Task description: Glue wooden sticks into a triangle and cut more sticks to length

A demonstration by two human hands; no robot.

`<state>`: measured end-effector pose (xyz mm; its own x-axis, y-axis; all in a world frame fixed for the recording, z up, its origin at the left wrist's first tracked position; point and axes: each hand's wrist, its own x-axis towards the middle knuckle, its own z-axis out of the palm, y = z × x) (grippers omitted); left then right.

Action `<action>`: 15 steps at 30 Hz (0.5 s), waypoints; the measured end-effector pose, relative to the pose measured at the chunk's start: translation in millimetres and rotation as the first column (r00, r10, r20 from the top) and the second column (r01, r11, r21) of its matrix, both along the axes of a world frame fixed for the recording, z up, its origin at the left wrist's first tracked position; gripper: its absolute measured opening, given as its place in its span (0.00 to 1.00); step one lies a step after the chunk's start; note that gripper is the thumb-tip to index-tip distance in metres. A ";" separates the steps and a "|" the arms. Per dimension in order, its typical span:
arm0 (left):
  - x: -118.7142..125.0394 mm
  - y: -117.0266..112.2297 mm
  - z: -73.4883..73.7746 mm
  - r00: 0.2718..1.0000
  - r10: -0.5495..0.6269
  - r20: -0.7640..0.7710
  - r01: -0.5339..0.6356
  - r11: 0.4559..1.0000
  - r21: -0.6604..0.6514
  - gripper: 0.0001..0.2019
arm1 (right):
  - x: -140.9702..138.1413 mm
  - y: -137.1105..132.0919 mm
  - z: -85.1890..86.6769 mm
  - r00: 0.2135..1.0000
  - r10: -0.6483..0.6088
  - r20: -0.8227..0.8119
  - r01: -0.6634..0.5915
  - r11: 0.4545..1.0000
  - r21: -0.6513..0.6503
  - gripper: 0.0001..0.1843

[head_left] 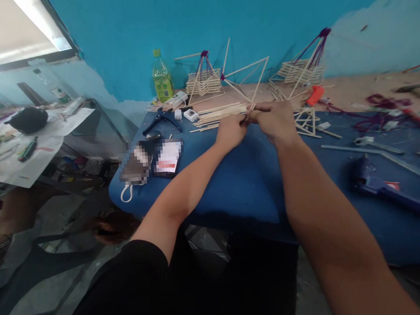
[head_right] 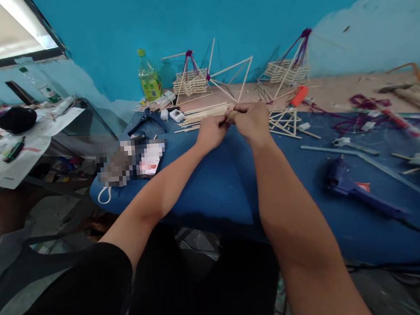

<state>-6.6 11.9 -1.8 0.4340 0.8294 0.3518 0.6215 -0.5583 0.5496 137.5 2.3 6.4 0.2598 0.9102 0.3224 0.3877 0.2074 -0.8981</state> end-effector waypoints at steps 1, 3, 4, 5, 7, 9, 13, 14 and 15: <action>-0.7 0.7 -0.1 1.000 0.000 0.009 0.000 1.000 0.007 0.16 | -1.7 0.0 -0.1 0.999 0.003 -0.046 -0.003 1.000 0.007 0.09; -1.8 2.0 -0.6 1.000 0.002 0.021 -0.002 1.000 0.025 0.16 | -5.7 -1.0 0.9 0.995 -0.031 -0.092 0.032 0.999 0.008 0.05; -2.0 2.6 -1.1 1.000 0.004 0.026 -0.005 0.999 0.034 0.16 | -7.6 -1.7 1.7 0.995 -0.048 -0.087 0.048 0.999 0.007 0.04; -2.1 3.2 -1.6 1.000 0.005 0.030 -0.006 0.999 0.043 0.16 | -9.2 -2.4 2.4 0.995 -0.062 -0.078 0.063 0.998 0.007 0.03; -2.1 4.4 -2.9 0.999 0.003 0.039 -0.005 0.999 0.054 0.16 | -11.1 -3.5 3.2 0.995 -0.073 -0.073 0.073 0.997 0.001 0.03; -2.0 5.5 -3.7 0.999 -0.005 0.044 0.002 0.998 0.057 0.15 | -11.0 -3.2 2.5 0.995 -0.058 -0.076 0.058 0.998 -0.003 0.04; -2.8 6.3 -2.2 0.999 -0.007 0.051 0.004 0.998 0.055 0.16 | -6.9 0.8 -0.9 0.998 -0.021 -0.063 0.021 1.000 -0.012 0.06; -3.3 5.9 -1.2 0.999 -0.002 0.050 -0.001 0.999 0.052 0.16 | -5.9 2.0 -1.5 0.998 -0.010 -0.067 0.008 1.000 -0.019 0.06; -3.8 5.3 -0.1 0.999 0.004 0.049 -0.006 0.999 0.047 0.16 | -5.0 2.9 -1.9 0.998 0.002 -0.070 -0.004 1.000 -0.028 0.06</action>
<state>-10.4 17.2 -1.9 0.4111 0.8134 0.4115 0.5970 -0.5814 0.5527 132.5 5.3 4.5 0.2778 0.9196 0.2778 0.3227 0.1830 -0.9286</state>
